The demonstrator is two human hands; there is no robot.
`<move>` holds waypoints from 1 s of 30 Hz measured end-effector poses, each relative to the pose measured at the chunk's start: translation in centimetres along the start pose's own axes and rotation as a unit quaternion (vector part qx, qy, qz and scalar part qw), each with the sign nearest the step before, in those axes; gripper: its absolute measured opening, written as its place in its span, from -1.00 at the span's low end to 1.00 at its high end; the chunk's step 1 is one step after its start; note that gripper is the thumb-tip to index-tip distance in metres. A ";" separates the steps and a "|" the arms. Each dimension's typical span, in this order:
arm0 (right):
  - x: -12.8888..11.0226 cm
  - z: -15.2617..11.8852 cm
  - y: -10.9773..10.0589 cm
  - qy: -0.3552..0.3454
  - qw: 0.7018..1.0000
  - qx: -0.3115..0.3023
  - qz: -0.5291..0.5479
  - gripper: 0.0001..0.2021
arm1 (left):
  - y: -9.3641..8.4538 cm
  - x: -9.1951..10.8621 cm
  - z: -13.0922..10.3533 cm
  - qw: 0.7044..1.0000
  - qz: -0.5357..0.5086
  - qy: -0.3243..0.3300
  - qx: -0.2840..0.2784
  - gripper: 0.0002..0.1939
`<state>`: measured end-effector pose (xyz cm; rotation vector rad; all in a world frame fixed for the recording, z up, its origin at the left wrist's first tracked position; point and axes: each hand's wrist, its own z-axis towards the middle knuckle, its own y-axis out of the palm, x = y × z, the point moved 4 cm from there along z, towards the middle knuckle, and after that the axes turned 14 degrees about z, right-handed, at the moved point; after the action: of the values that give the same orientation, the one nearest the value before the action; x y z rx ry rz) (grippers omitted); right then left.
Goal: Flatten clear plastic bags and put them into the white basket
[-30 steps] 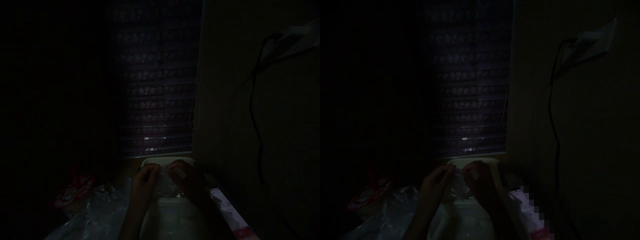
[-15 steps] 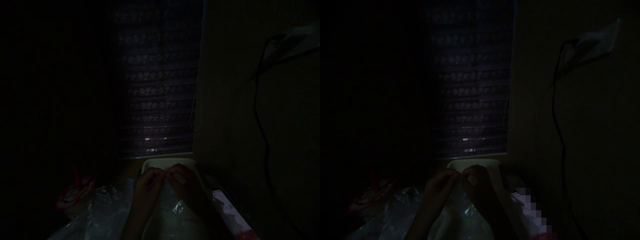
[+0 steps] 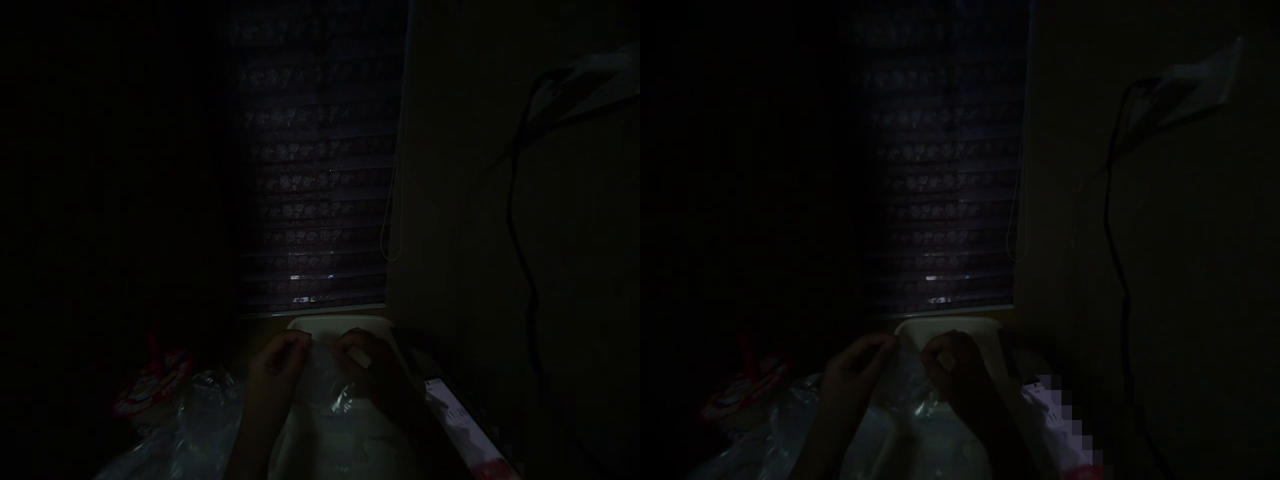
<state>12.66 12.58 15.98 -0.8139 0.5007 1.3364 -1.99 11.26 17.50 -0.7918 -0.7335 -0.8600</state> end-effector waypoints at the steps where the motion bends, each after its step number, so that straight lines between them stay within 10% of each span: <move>1: 0.0 0.0 0.0 0.003 1.000 -0.003 0.003 -0.95 | -0.2 -0.1 0.0 1.000 -0.003 -0.005 0.014 -0.88; 6: -0.4 0.0 -0.4 0.000 1.000 0.015 0.005 -0.94 | -1.1 -0.8 0.1 0.997 -0.002 -0.036 0.062 -0.82; 18: 0.3 -0.4 -0.2 0.014 1.000 -0.022 0.004 -0.88 | 1.3 0.1 -0.1 0.991 0.051 0.082 -0.092 -0.89; 30: 0.5 -0.2 -0.6 0.027 0.999 0.028 0.006 -0.86 | 1.2 -0.4 0.0 0.988 0.076 0.064 -0.120 -0.88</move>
<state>13.33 12.74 15.64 -0.8044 0.5834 1.3079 -1.11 11.91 16.78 -0.9837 -0.4551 -0.8608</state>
